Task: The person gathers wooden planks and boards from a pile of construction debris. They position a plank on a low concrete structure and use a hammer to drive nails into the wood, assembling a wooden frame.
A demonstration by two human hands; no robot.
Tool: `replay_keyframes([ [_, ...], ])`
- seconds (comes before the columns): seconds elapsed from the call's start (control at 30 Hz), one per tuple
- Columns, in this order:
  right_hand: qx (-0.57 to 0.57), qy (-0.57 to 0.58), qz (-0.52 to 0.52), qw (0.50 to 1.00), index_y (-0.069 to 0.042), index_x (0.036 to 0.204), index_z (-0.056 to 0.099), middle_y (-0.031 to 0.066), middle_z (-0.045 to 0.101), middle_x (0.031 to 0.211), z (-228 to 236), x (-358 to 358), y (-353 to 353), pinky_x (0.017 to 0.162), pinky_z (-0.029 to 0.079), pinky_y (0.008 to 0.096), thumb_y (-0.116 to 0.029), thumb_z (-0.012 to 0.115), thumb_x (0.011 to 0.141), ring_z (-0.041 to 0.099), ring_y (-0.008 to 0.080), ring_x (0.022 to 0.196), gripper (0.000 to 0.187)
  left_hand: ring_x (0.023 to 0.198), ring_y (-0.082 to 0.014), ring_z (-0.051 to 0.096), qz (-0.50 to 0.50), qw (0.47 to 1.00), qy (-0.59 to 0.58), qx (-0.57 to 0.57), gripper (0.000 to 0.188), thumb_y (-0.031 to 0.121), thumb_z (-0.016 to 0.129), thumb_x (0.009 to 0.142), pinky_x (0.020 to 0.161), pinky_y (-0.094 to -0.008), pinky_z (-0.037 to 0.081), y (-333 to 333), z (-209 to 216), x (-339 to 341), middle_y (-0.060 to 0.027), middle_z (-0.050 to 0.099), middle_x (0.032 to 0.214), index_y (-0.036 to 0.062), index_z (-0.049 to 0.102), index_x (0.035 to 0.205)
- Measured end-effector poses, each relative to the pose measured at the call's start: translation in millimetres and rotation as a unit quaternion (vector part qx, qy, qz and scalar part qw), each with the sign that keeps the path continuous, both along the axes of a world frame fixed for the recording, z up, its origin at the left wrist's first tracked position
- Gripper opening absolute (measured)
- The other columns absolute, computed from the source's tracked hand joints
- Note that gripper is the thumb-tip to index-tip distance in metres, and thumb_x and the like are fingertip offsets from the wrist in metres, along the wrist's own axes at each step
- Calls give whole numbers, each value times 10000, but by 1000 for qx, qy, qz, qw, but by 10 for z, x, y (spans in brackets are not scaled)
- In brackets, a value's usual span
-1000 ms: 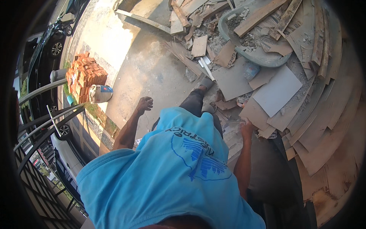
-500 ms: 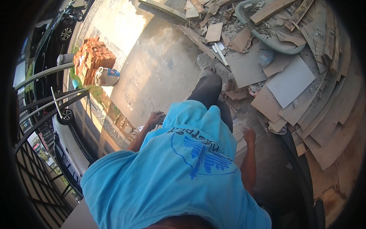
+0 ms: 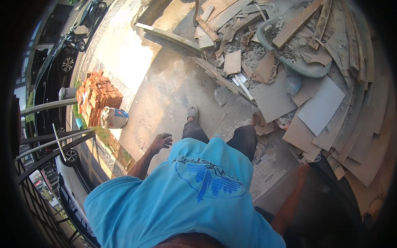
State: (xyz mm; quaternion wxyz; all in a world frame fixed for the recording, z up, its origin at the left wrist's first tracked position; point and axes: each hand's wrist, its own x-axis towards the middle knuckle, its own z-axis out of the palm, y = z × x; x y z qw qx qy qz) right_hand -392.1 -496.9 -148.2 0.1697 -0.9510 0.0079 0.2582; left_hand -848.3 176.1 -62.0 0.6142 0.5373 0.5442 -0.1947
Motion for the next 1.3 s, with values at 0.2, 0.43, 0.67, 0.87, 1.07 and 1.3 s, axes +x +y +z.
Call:
replay_keyframes([
  [0.2,94,-43,-49,993,10,1059,650,173,693,913,225,-61,3073,707,518,345,-47,535,810,678,245,817,281,941,-302,659,12,1000,10,21,466,242,554,933,793,-411,558,1209,-1172,-951,-204,635,1078,-73,501,1273],
  [0.43,102,-136,341,925,-39,1105,633,212,638,1068,337,-854,6127,867,474,446,-67,551,776,609,388,997,340,778,-245,667,210,976,59,16,380,235,569,930,636,-360,561,1726,-1186,-2483,-145,651,950,-29,548,1202],
  [0.67,109,-138,403,898,-38,1078,630,206,655,1030,358,-575,7355,852,479,437,-40,561,763,617,388,970,322,779,-290,682,287,948,112,76,394,228,570,926,623,-394,588,2367,-1392,-3145,-198,653,961,-58,540,1195],
  [0.87,92,-89,348,929,-14,1062,639,221,668,989,-56,-123,7679,843,490,423,-77,591,753,641,377,941,319,863,-302,684,229,970,23,78,431,236,570,942,695,-388,586,3260,-1462,-2116,-216,654,1019,-63,518,1247],
  [1.07,87,-82,329,937,-30,1025,642,221,663,964,-759,337,8336,827,496,461,-107,613,786,636,391,944,252,858,-243,675,188,979,-26,73,423,237,564,944,698,-357,566,4160,-1494,-1129,-152,661,1014,-33,524,1268],
  [1.3,-40,-21,322,946,-34,1043,631,209,655,987,-1710,734,9048,829,505,478,-91,611,797,631,384,965,254,841,-253,677,159,987,8,38,466,269,590,931,690,-354,573,4820,-1589,-615,-174,653,1018,-58,517,1255],
])
